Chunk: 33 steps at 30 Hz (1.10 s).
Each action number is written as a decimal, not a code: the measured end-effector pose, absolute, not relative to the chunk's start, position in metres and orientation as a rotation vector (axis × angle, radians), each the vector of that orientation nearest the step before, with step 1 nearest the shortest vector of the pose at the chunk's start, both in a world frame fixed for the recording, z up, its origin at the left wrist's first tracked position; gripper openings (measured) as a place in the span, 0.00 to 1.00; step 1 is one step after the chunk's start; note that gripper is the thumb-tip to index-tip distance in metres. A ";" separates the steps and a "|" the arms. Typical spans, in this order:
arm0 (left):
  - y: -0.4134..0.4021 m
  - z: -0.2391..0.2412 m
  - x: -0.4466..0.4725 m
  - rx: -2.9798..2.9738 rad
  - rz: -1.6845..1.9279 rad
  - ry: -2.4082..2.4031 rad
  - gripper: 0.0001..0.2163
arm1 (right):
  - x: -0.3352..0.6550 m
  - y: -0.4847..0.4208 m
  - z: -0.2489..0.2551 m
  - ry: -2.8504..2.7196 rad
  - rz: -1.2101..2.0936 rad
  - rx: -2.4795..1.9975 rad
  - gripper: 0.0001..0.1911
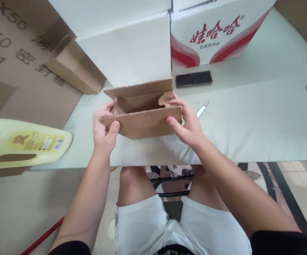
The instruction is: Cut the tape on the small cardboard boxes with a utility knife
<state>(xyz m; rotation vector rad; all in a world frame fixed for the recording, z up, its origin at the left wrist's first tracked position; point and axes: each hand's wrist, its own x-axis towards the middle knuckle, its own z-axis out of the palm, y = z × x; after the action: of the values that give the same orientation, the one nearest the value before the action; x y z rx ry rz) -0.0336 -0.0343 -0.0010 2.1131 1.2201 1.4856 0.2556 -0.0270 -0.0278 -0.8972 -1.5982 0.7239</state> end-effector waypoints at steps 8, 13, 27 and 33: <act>-0.031 -0.002 -0.028 1.995 1.352 1.462 0.23 | 0.251 -0.024 -0.024 -1.541 0.724 -0.927 0.25; -0.035 -0.001 -0.027 2.113 1.393 1.490 0.26 | 0.243 -0.020 -0.032 -1.575 0.615 -0.922 0.27; -0.024 0.072 0.014 2.484 0.498 1.748 0.34 | 0.240 -0.010 -0.049 -1.557 0.519 -0.847 0.30; -0.042 0.048 0.007 2.574 0.442 1.658 0.30 | 0.241 -0.014 -0.046 -1.598 0.515 -0.909 0.25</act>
<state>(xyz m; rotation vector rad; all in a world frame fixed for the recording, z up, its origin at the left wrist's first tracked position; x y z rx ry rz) 0.0067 -0.0423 0.0479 2.5742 1.6581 0.4415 0.2406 -0.0135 -0.0458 -0.9088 -1.5977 0.5148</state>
